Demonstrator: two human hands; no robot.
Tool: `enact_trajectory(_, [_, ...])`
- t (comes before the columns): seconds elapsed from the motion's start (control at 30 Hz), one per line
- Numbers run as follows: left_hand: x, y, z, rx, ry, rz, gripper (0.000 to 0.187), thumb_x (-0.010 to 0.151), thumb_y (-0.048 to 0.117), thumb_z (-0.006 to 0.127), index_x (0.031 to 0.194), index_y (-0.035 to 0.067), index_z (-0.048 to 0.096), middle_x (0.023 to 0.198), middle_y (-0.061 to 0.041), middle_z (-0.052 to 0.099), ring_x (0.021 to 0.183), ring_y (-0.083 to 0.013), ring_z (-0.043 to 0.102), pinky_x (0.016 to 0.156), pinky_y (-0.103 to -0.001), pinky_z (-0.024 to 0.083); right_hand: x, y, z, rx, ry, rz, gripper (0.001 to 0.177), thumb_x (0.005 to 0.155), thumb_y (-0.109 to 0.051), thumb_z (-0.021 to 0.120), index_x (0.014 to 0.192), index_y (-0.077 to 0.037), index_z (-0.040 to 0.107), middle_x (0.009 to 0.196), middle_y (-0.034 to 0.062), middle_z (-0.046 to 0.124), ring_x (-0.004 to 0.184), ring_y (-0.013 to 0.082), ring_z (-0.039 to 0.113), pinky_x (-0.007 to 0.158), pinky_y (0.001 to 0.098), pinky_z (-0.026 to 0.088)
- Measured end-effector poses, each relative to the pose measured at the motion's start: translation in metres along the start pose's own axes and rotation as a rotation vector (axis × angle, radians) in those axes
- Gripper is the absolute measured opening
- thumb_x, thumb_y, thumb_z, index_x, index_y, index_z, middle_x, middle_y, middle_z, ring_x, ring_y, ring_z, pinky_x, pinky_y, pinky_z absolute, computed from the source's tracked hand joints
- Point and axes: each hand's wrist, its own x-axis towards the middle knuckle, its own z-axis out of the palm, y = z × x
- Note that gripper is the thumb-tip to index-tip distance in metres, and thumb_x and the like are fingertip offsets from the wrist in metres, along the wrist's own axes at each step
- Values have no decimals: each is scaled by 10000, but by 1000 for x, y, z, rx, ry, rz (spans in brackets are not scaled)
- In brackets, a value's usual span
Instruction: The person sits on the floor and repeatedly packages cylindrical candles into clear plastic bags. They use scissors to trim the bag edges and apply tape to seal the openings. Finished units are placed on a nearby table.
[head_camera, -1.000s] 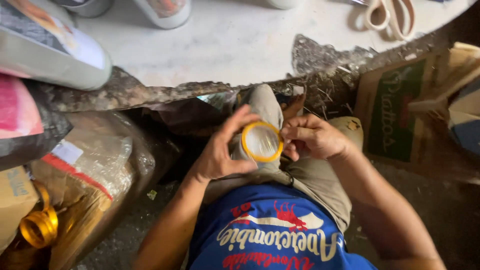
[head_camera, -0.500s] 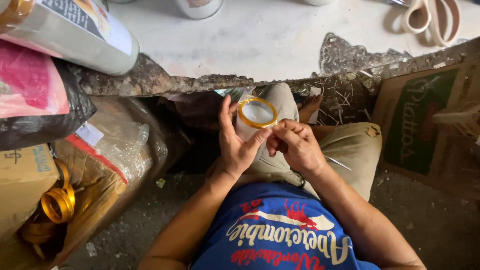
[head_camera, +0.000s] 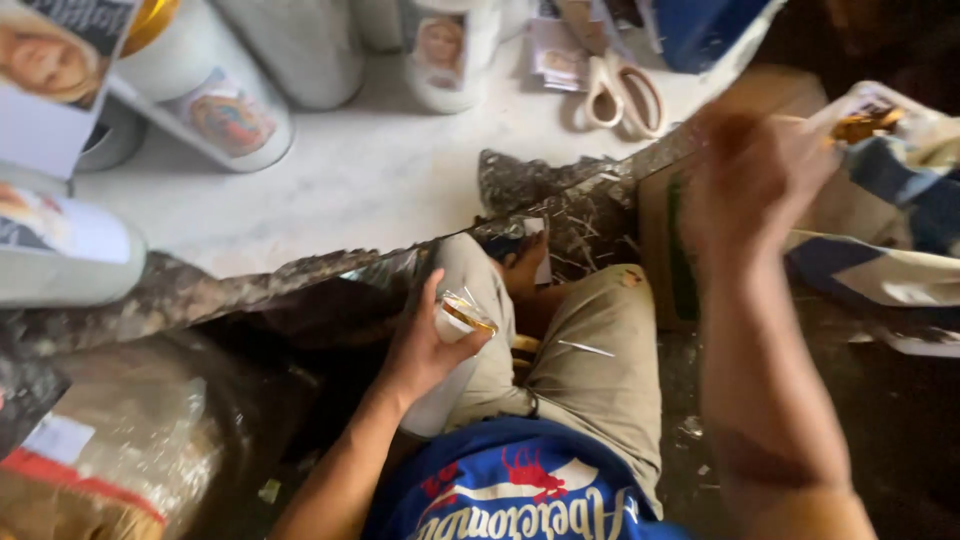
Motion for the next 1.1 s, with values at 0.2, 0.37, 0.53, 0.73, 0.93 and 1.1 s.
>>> enact_trajectory(0.2, [-1,38,1,312,-112,-152,1068,645,487,785,1565,167,347,1529,-226,461,1420,-346,438,1134,-386,343,60,32,86,1562,336,588,238,856,122,675,774,-63,550,844,73,560,700,225,518,679,428,391])
enact_trajectory(0.37, [1,38,-4,299,-114,-102,1021,652,391,831,1533,120,391,1534,-219,462,1406,-371,439,1131,-424,363,75,38,94,2022,183,744,424,897,162,745,707,-86,458,718,40,452,636,155,403,626,374,314])
enact_trajectory(0.53, [1,16,-7,189,-88,-21,956,677,338,831,1499,89,413,1503,-190,498,1378,-323,487,1108,-397,391,67,35,65,2146,19,664,322,944,207,770,932,-34,557,771,83,569,681,162,541,694,355,471])
enact_trajectory(0.73, [6,-20,9,60,-127,90,995,738,282,889,1541,79,337,1563,-164,432,1462,-257,391,1187,-355,271,41,7,86,1821,17,428,402,951,169,737,1352,149,708,879,188,746,661,163,635,528,276,540])
enact_trajectory(0.93, [11,-55,21,-163,-175,90,1042,780,298,857,1579,55,233,1636,-148,312,1502,-215,295,1223,-341,198,37,5,126,1454,259,156,292,914,89,723,1168,68,867,818,136,655,722,223,554,703,414,456])
enact_trajectory(1.1, [14,-81,37,164,72,304,1076,639,464,962,1515,62,484,1394,-256,601,1333,-360,555,1086,-411,465,-14,-3,110,1476,181,74,326,939,102,703,1236,75,836,740,162,554,696,269,495,670,419,389])
